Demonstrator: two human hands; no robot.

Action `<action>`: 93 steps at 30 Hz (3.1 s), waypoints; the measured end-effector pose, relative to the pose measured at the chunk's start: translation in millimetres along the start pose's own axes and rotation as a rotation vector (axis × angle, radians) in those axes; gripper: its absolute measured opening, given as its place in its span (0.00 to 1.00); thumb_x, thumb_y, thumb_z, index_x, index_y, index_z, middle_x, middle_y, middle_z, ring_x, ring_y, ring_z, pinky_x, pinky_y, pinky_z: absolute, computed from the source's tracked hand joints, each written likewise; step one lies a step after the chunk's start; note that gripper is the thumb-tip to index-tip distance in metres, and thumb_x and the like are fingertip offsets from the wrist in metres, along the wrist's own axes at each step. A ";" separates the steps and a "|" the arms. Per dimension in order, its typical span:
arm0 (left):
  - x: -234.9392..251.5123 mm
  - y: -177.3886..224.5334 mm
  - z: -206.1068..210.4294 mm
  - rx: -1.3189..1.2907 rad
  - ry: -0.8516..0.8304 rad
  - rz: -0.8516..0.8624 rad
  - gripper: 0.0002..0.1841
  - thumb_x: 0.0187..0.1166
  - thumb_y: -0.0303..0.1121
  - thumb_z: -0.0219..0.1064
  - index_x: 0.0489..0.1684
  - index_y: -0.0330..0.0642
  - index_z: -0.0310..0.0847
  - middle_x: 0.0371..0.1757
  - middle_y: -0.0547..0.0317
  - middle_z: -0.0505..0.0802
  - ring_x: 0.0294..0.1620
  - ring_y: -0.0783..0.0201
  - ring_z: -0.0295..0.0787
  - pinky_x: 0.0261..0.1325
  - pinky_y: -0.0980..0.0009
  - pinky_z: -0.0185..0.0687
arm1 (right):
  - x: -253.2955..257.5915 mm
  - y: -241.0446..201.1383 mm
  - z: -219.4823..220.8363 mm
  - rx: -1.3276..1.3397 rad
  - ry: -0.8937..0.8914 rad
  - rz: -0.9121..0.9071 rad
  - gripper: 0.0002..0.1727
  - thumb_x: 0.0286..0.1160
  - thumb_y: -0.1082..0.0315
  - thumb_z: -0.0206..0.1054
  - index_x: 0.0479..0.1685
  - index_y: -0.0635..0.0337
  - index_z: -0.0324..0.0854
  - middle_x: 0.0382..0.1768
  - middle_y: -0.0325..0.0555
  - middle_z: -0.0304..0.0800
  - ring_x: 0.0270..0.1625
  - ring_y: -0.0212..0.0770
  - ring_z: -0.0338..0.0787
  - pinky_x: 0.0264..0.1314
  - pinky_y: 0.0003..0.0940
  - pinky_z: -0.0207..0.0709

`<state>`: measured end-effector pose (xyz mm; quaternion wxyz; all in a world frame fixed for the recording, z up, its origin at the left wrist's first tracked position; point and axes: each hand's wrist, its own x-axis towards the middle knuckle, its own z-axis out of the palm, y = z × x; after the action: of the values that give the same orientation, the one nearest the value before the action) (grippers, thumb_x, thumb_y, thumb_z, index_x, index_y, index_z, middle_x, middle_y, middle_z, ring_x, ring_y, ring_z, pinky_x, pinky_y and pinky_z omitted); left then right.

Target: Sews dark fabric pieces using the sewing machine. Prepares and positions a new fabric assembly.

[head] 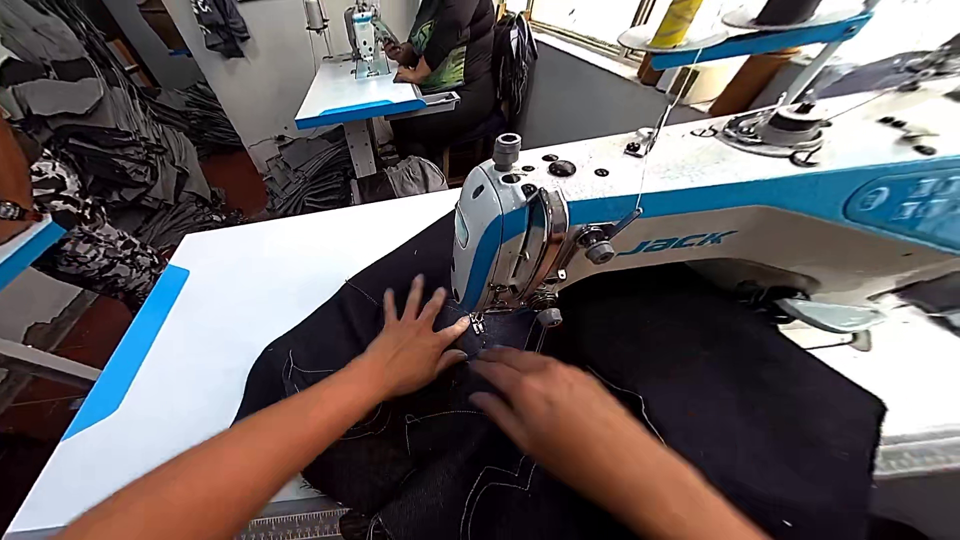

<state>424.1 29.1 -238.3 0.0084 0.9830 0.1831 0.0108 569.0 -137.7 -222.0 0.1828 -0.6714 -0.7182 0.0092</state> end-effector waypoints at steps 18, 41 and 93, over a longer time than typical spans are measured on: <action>-21.0 74.9 28.8 -0.207 -0.067 -0.318 0.39 0.92 0.59 0.35 0.96 0.42 0.46 0.97 0.53 0.50 0.98 0.49 0.30 0.92 0.34 0.19 | 28.0 158.6 29.8 0.064 0.062 -0.579 0.23 0.78 0.63 0.56 0.67 0.48 0.90 0.68 0.41 0.91 0.71 0.45 0.90 0.75 0.45 0.79; -11.2 83.0 43.1 -0.170 0.181 -0.317 0.34 0.92 0.53 0.44 0.89 0.38 0.64 0.91 0.50 0.69 0.94 0.51 0.55 0.92 0.39 0.43 | 10.1 148.8 39.0 0.138 0.191 -0.470 0.25 0.72 0.71 0.54 0.64 0.57 0.90 0.67 0.46 0.92 0.72 0.44 0.89 0.76 0.34 0.78; 38.4 -51.0 28.9 -0.091 0.116 0.411 0.47 0.79 0.71 0.45 0.76 0.35 0.78 0.77 0.42 0.84 0.83 0.43 0.73 0.79 0.31 0.61 | -20.1 -11.1 81.1 -0.363 0.381 0.051 0.35 0.89 0.45 0.44 0.58 0.63 0.91 0.58 0.50 0.96 0.59 0.46 0.96 0.57 0.38 0.85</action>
<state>442.2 90.1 -267.5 0.0395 0.9960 -0.0215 0.0773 536.7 -139.4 -299.9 0.1908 -0.7008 -0.6434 -0.2419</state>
